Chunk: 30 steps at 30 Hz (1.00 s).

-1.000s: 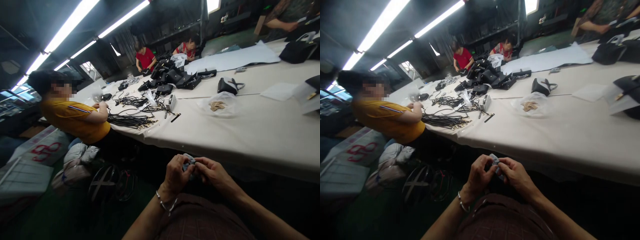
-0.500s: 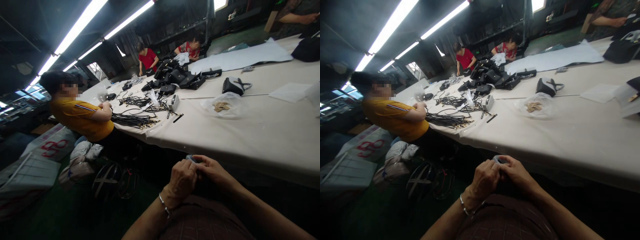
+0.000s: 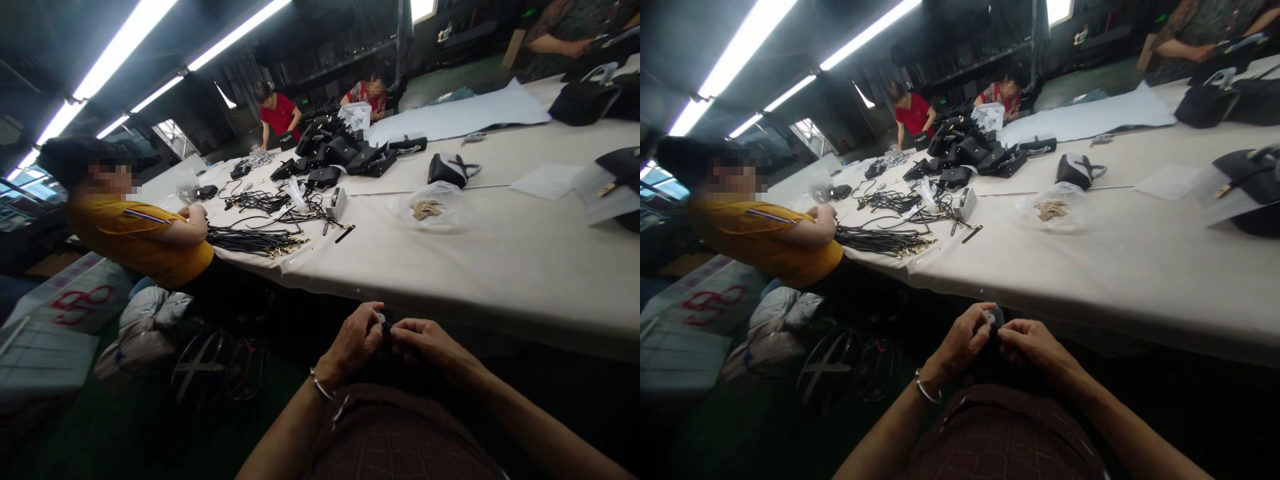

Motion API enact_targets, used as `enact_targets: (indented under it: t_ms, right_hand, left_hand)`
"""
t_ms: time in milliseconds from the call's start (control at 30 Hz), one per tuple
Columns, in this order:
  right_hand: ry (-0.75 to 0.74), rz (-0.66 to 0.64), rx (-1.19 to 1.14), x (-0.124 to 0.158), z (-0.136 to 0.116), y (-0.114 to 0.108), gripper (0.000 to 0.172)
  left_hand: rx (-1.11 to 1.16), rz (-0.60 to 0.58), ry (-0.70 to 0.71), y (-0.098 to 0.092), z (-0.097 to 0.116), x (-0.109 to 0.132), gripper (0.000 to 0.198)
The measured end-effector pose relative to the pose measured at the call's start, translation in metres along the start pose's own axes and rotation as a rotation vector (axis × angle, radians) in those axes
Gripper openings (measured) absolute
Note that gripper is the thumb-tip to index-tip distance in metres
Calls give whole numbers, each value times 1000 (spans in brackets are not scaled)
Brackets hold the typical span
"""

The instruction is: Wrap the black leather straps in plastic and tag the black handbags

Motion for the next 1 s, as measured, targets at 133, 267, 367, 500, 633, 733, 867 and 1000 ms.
enact_targets:
  t_ms: [133,267,367,500,633,733,867,1000]
  right_hand:
    - [-82,54,-103,-4,4,0,36]
    - [26,-56,-516,-11,18,9,34]
    - [56,-113,-584,-3,18,14,29]
    - [51,-225,-517,15,6,16,37]
    - [7,-115,-190,16,2,10,42]
    - [-96,29,203,16,1,6,38]
    - [-398,226,870,27,-11,6,26]
    - [-452,393,1156,33,-17,4,24]
  left_hand:
    - [-193,74,146,11,11,4,11]
    - [-266,127,166,18,12,9,11]
    - [-206,163,148,17,9,12,11]
    - [79,204,-31,8,4,12,8]
    - [195,170,-105,-1,8,10,9]
    - [73,178,-46,-3,12,10,10]
    - [-212,90,130,8,16,9,9]
    - [-459,77,288,24,18,11,13]
Point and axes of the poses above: each hand's wrist, its own x-axis away from the middle knuckle, its own y-axis out of the palm, z = x × y, the point moved 3 cm from there along -x, towards the middle knuckle, and after that the axes turned 5 degrees about y, right-handed, at the moved point
